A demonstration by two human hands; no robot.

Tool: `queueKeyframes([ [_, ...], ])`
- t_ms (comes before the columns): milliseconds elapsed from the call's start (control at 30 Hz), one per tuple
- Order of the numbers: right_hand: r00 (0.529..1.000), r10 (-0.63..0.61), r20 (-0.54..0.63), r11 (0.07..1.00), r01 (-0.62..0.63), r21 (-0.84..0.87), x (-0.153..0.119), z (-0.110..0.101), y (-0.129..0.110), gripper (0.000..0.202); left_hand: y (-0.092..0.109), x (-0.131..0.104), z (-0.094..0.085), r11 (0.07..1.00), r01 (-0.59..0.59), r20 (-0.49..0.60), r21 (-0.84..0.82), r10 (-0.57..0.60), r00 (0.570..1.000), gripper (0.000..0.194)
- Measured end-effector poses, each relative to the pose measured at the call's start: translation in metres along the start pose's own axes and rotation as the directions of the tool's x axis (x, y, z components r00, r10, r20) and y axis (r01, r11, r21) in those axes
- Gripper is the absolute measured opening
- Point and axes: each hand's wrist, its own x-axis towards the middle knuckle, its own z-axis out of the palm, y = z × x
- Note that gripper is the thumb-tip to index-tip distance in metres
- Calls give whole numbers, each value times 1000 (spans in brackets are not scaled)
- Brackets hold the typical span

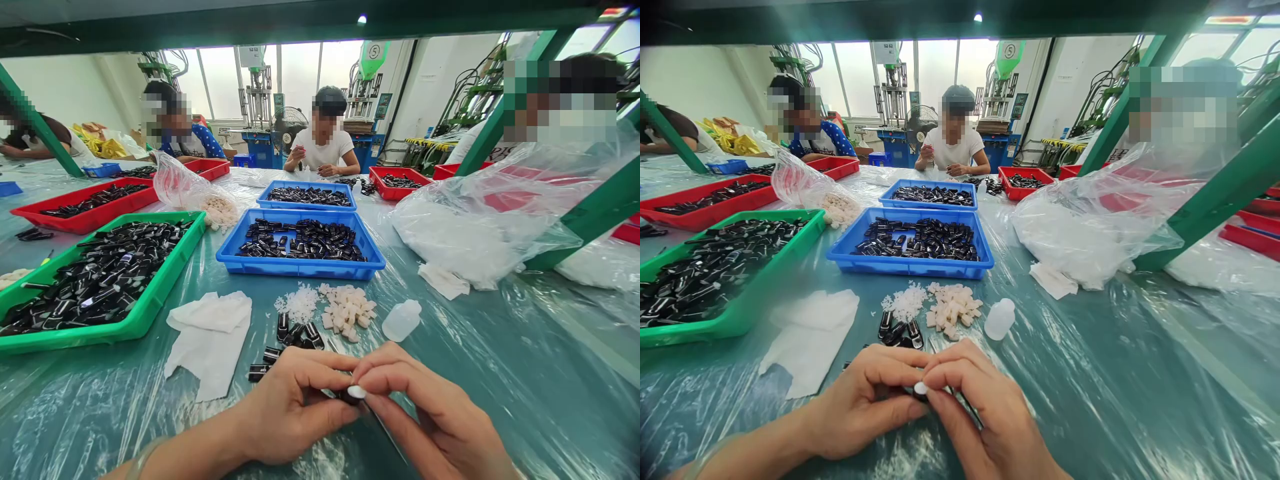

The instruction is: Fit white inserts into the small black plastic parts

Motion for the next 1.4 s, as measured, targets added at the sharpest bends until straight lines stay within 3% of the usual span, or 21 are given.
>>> queueKeyframes([
  [333,999,35,-40,999,-36,-37,-3,6,5,21,-1,-1,1,997,-56,-9,-45,55,998,24],
  [533,990,-139,-8,987,138,-82,-1,7,8,26,-1,0,0,997,-49,4,-66,49,999,24],
  [833,997,-78,-14,989,76,-126,-2,11,7,18,-8,-2,2,995,-13,-12,97,14,1000,27],
  [967,996,-84,10,983,85,-165,-3,9,6,15,-9,-2,3,996,6,-7,88,-6,1000,26],
  [1033,992,-123,-36,961,110,-252,-2,5,7,17,-8,-2,1,997,31,-32,68,-29,999,24],
  [1133,944,-124,-306,908,-17,-419,1,-9,18,30,-9,-4,-2,992,125,-110,10,-123,986,19],
  [1200,866,-13,-500,882,-226,-414,4,-23,33,44,-12,-5,-3,980,190,-138,-53,-195,971,18],
  [1267,817,173,-550,844,-410,-345,6,-37,51,66,-15,-5,-3,966,226,-142,-127,-243,959,17],
  [1333,782,415,-466,792,-562,-238,7,-48,67,78,-17,-5,-3,947,248,-134,-204,-277,951,18],
  [1400,767,609,-199,756,-638,-148,8,-54,78,70,-17,-5,-3,922,263,-126,-283,-307,943,20],
])
